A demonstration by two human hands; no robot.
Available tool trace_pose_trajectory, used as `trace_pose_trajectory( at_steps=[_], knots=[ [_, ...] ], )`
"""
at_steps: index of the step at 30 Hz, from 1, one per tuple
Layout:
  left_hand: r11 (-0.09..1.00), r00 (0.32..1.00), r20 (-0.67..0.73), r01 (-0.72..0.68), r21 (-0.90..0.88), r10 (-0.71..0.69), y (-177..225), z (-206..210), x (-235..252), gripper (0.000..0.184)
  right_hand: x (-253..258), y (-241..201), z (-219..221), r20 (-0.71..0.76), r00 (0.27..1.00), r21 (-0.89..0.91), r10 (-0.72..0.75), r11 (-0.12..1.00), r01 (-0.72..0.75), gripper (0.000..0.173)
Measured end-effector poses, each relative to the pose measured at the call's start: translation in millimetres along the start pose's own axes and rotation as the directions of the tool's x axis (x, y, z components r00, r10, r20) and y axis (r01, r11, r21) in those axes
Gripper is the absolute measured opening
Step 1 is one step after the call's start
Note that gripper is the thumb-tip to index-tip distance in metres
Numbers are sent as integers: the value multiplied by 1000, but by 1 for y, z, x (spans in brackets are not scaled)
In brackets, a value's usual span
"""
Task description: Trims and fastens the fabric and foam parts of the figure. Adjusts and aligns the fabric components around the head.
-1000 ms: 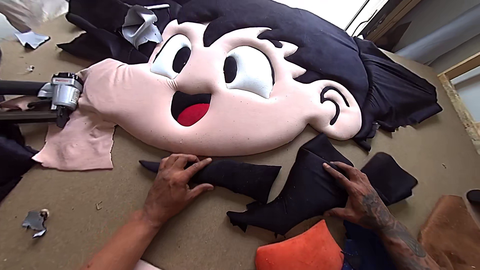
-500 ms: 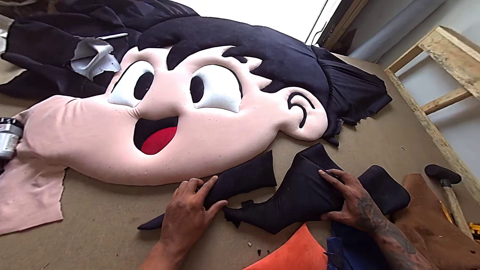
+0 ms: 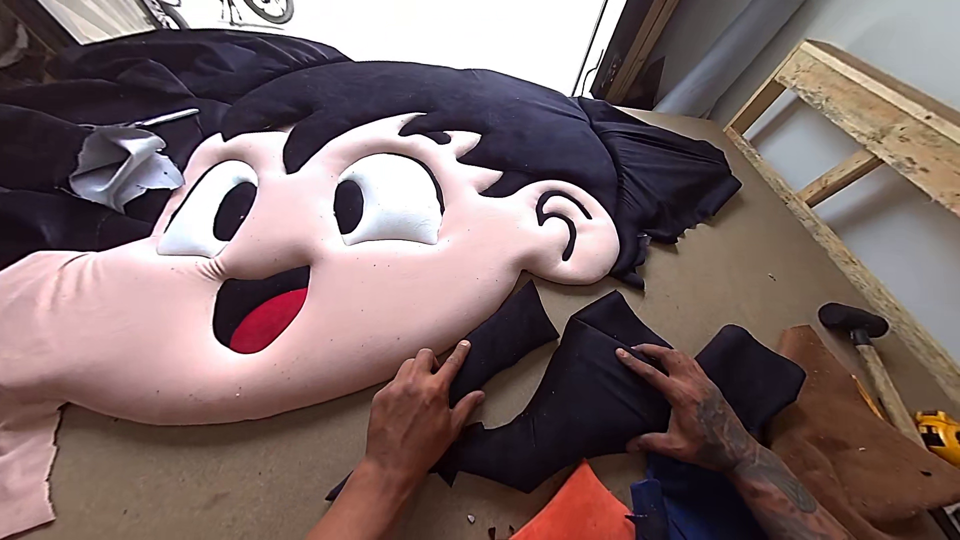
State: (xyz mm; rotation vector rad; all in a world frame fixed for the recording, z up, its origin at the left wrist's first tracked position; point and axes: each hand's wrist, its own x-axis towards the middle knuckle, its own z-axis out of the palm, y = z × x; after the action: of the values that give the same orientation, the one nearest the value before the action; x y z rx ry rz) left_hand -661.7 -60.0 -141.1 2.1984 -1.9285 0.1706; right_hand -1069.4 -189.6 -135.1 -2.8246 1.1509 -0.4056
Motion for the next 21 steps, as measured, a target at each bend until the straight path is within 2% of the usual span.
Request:
trace_pose_trajectory(
  at_steps=[11,15,21],
  knots=[
    [999,999,15,37,38,-37,18,3,14,71,0,1,6,-35,999,7,-25,1000,26,114],
    [998,998,21,56,38,-57,12,1,7,79,-1,2,4,-27,1000,12,-11,1000,12,114],
    [996,994,65,87,24,-88,-19,-17,-15,73,-2,4,1,-40,999,48,-21,999,23,113]
  ],
)
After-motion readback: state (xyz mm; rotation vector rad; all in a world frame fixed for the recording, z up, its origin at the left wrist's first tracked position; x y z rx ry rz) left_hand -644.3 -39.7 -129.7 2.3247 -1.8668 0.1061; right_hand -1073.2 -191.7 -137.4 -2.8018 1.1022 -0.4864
